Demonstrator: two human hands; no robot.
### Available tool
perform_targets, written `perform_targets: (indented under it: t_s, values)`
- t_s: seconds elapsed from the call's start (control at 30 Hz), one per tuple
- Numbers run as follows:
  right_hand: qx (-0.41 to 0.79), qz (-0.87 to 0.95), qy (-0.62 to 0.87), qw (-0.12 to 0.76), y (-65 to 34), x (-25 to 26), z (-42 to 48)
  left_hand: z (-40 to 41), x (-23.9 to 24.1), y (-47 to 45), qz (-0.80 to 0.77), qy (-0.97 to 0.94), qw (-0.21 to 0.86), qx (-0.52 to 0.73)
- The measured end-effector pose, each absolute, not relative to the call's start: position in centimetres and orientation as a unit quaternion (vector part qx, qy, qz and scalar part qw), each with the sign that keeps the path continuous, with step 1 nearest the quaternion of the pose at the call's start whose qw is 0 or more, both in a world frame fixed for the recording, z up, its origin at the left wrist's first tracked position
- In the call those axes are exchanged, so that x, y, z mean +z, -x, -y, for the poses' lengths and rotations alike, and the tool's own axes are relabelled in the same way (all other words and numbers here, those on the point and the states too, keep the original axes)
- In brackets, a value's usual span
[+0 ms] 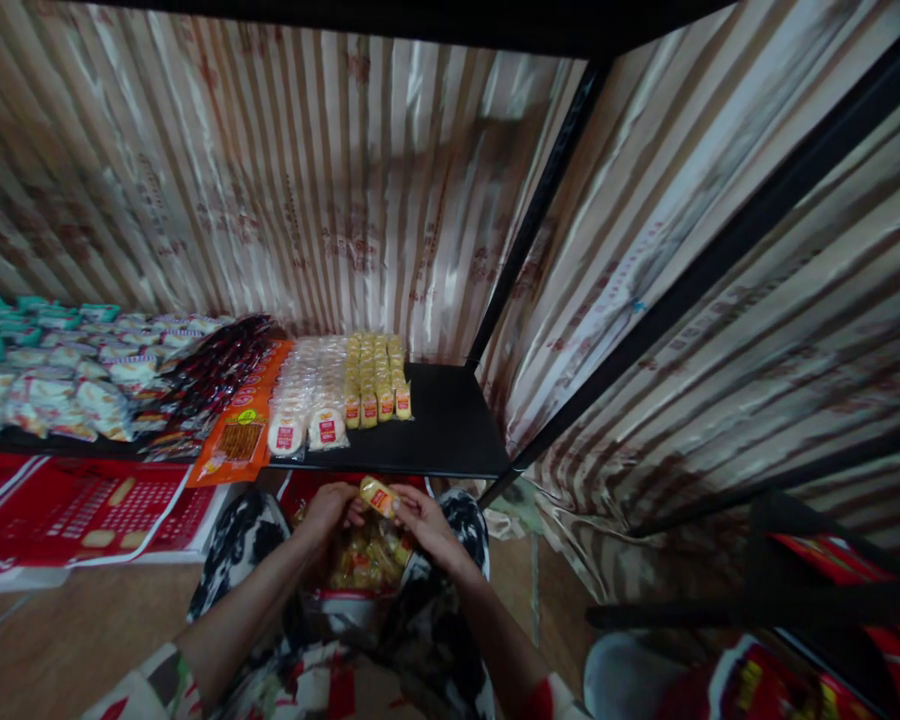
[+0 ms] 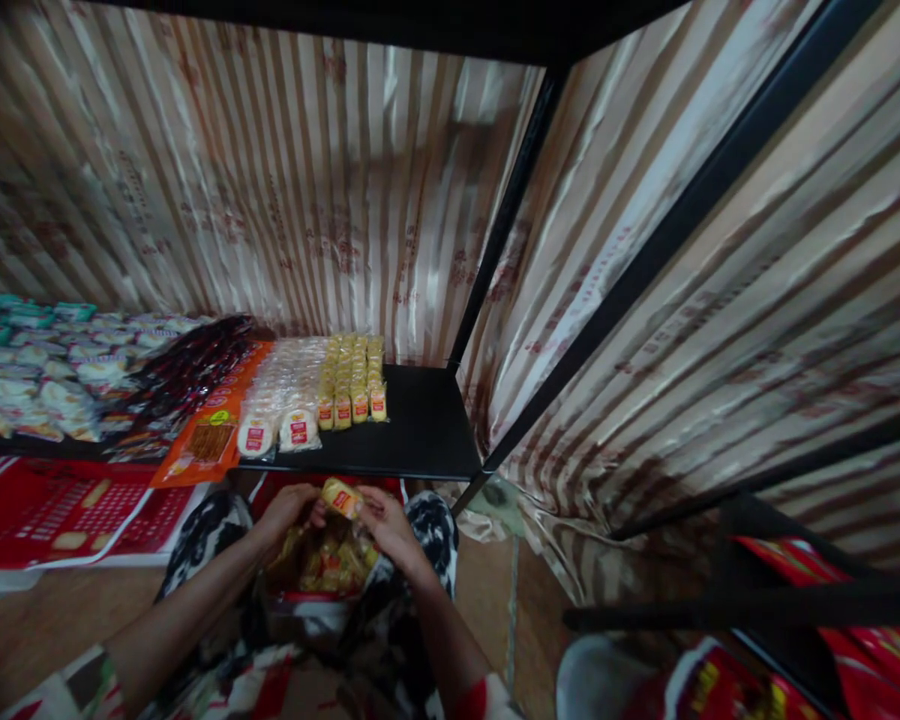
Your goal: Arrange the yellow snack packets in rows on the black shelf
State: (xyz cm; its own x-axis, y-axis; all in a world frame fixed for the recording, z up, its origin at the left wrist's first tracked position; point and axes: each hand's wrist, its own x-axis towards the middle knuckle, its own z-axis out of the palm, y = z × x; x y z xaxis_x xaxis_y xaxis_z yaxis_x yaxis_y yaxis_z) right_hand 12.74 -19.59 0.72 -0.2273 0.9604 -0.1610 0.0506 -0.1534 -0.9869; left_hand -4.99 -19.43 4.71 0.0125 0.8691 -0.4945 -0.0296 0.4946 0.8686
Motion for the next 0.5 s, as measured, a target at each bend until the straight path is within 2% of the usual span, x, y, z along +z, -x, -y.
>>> perform_targets:
  t_s: [0.17,0.3,0.5]
  values:
    - [0.549,0.512,0.509,0.421,-14.0,2.1,18.2,19.1,4.6,4.3,-0.594,-0.341,0.633,0.361]
    - [0.530,0.570,0.491,0.391,-15.8,4.2,16.5,18.4,5.9,3.9,-0.600,-0.359,0.588,0.407]
    - [0.496,0.637,0.480,0.343,-17.8,7.4,13.8,17.5,6.2,2.7,-0.511,-0.443,0.630,0.381]
